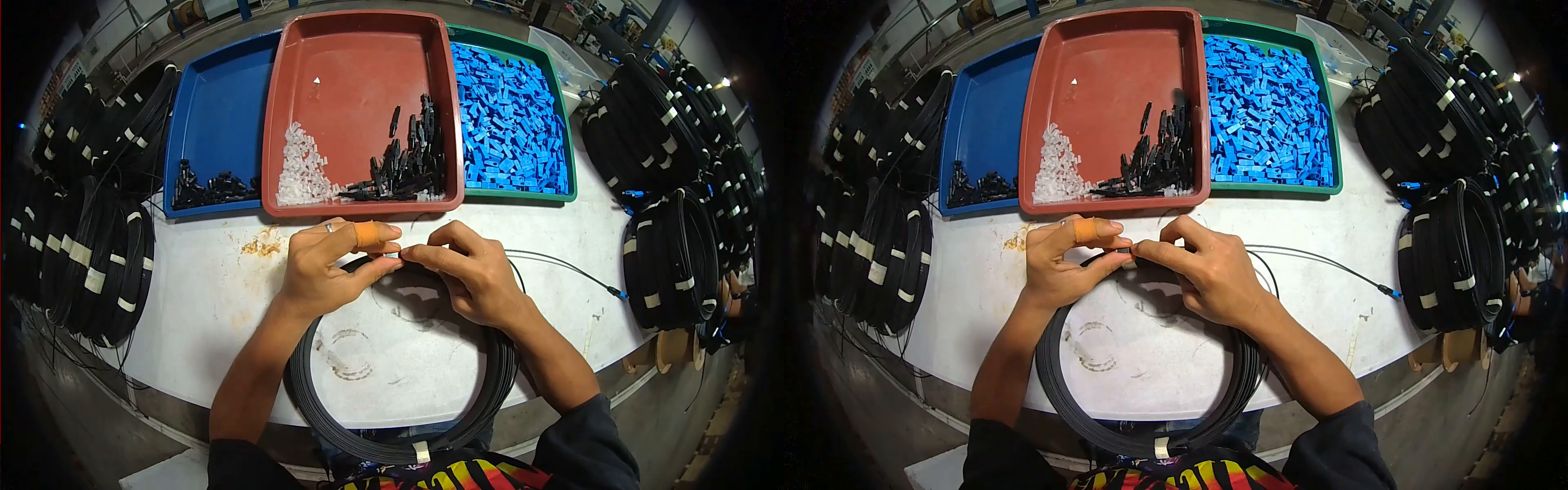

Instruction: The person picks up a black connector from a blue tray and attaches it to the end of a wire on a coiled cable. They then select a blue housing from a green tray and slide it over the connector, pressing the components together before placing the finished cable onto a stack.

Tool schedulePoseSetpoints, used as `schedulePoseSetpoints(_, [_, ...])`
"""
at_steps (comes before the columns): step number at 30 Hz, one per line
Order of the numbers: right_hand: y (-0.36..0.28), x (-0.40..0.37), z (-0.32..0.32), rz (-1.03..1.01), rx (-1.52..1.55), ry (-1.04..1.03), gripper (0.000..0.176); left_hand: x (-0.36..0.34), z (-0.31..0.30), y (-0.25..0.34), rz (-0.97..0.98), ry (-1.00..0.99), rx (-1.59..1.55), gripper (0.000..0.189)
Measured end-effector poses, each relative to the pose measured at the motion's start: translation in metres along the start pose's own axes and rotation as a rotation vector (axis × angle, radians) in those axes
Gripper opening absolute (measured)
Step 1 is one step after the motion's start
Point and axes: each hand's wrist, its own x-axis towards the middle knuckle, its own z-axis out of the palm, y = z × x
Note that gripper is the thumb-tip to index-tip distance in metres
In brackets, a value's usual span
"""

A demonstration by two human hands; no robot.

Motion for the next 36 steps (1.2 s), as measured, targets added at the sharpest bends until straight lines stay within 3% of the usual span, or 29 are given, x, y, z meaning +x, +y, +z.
schedulePoseSetpoints(7, [-0.006, 0.002, -0.001, 0.004, 0.04, 0.005, 0.054, 0.002, -0.009, 0.005, -0.084, -0.057, 0.016, 0.045])
schedulePoseSetpoints(10, [-0.007, 0.006, -0.002, 0.005, 0.059, 0.04, 0.046, 0.018, -0.022, 0.001, -0.174, -0.092, -0.17, 0.049])
schedulePoseSetpoints(11, [-0.007, 0.006, -0.002, 0.006, 0.055, 0.036, 0.043, 0.022, -0.031, -0.003, -0.276, -0.076, -0.142, 0.043])
schedulePoseSetpoints(13, [-0.008, 0.006, -0.004, 0.002, 0.061, 0.037, 0.04, 0.039, -0.056, -0.018, -0.202, -0.057, 0.129, 0.033])
schedulePoseSetpoints(15, [-0.01, 0.007, -0.007, 0.012, 0.077, -0.026, 0.034, 0.05, -0.077, -0.023, -0.277, -0.07, 0.347, 0.02])
schedulePoseSetpoints(17, [-0.009, 0.008, -0.007, 0.006, 0.077, -0.027, 0.033, 0.05, -0.089, -0.038, -0.254, -0.067, 0.375, 0.017])
schedulePoseSetpoints(19, [-0.008, 0.009, -0.006, 0.028, 0.104, -0.008, 0.036, 0.048, -0.097, -0.047, -0.159, -0.272, 0.63, 0.014])
schedulePoseSetpoints(21, [-0.01, 0.01, -0.006, 0.034, 0.12, -0.018, 0.036, 0.047, -0.095, -0.055, -0.175, -0.284, 0.634, 0.012])
schedulePoseSetpoints(23, [-0.009, 0.009, -0.006, 0.072, 0.106, -0.025, 0.035, 0.052, -0.095, -0.061, -0.108, -0.462, 0.716, 0.01])
schedulePoseSetpoints(30, [-0.009, 0.01, -0.007, 0.122, 0.113, -0.049, 0.032, 0.077, -0.082, -0.08, -0.077, -0.742, 0.937, 0.007])
schedulePoseSetpoints(36, [-0.009, 0.01, -0.006, 0.124, 0.104, -0.041, 0.031, 0.073, -0.077, -0.081, 0.07, -0.542, 0.904, 0.004])
